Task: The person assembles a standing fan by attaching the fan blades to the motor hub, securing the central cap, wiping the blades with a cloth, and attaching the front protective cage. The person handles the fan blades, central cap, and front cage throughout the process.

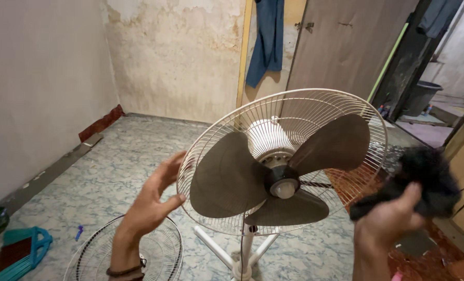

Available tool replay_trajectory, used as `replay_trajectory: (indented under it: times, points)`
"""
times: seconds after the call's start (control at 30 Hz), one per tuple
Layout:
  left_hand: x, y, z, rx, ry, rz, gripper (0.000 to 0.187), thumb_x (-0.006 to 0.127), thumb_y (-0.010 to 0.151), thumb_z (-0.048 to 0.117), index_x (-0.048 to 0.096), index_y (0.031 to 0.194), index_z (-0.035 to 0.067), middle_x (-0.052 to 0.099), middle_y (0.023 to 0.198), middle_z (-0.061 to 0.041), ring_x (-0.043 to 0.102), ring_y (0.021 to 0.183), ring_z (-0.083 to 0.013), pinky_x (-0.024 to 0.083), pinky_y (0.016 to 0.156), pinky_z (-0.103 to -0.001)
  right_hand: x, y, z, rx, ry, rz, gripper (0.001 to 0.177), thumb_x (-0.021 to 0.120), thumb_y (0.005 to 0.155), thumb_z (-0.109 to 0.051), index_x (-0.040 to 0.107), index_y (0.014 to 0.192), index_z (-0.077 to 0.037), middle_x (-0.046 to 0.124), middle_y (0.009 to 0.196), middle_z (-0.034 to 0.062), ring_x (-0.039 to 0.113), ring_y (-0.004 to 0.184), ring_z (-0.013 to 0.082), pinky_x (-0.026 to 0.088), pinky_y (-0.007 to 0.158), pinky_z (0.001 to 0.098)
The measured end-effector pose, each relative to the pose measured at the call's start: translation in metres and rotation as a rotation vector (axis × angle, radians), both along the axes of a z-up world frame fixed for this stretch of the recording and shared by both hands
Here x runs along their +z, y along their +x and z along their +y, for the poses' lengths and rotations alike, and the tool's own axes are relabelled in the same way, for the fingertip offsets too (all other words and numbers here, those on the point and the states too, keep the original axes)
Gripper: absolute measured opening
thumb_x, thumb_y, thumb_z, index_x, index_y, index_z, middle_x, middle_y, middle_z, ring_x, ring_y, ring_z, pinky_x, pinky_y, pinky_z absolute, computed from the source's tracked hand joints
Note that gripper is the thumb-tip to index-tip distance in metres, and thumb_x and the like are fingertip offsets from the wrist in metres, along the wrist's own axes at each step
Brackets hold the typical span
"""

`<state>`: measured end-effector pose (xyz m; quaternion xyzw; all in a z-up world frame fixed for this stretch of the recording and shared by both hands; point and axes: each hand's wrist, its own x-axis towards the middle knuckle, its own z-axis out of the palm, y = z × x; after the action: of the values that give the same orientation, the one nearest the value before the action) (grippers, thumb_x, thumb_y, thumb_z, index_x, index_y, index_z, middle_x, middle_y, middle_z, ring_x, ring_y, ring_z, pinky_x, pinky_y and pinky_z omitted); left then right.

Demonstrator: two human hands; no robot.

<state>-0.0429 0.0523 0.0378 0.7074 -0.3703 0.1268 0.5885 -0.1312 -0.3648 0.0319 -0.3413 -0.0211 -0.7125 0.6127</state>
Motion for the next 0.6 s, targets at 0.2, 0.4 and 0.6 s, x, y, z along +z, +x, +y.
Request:
replay_trajectory:
  times: [0.2, 0.4, 0.6]
  points:
    - [0.068, -0.021, -0.057, 0.116, -0.139, -0.334, 0.049, 0.054, 0.106, 0.022, 0.046, 0.151, 0.003, 0.054, 0.153, -0.022, 0.055, 0.141, -0.0344, 0.045, 0.117, -0.044, 0.126, 0.000, 0.111, -0.308, -0.794, 0.189, 0.024, 0.050, 0.108, -0.004, 0.055, 0.131, -0.002, 0.062, 0.131, 0.0152, 0.069, 0.117, 0.0223, 0.058, 0.096, 0.0358]
    - [0.091, -0.007, -0.083, 0.449, -0.056, -0.550, 0.020, 0.058, 0.103, 0.015, 0.067, 0.119, 0.007, 0.071, 0.100, -0.022, 0.068, 0.092, -0.0443, 0.055, 0.072, -0.049, 0.148, 0.026, 0.191, -0.755, -1.490, 0.364, 0.037, 0.060, 0.090, 0.002, 0.067, 0.127, -0.002, 0.068, 0.128, 0.0147, 0.063, 0.126, 0.0347, 0.040, 0.118, 0.0509]
    - [0.084, 0.003, -0.080, 0.515, -0.079, -0.637, 0.010, 0.065, 0.102, 0.015, 0.070, 0.106, 0.007, 0.071, 0.090, -0.019, 0.068, 0.079, -0.0410, 0.052, 0.062, -0.046, 0.145, 0.033, 0.172, -0.897, -1.561, 0.447, 0.033, 0.060, 0.095, -0.005, 0.069, 0.126, -0.011, 0.072, 0.124, 0.0071, 0.062, 0.128, 0.0302, 0.022, 0.125, 0.0607]
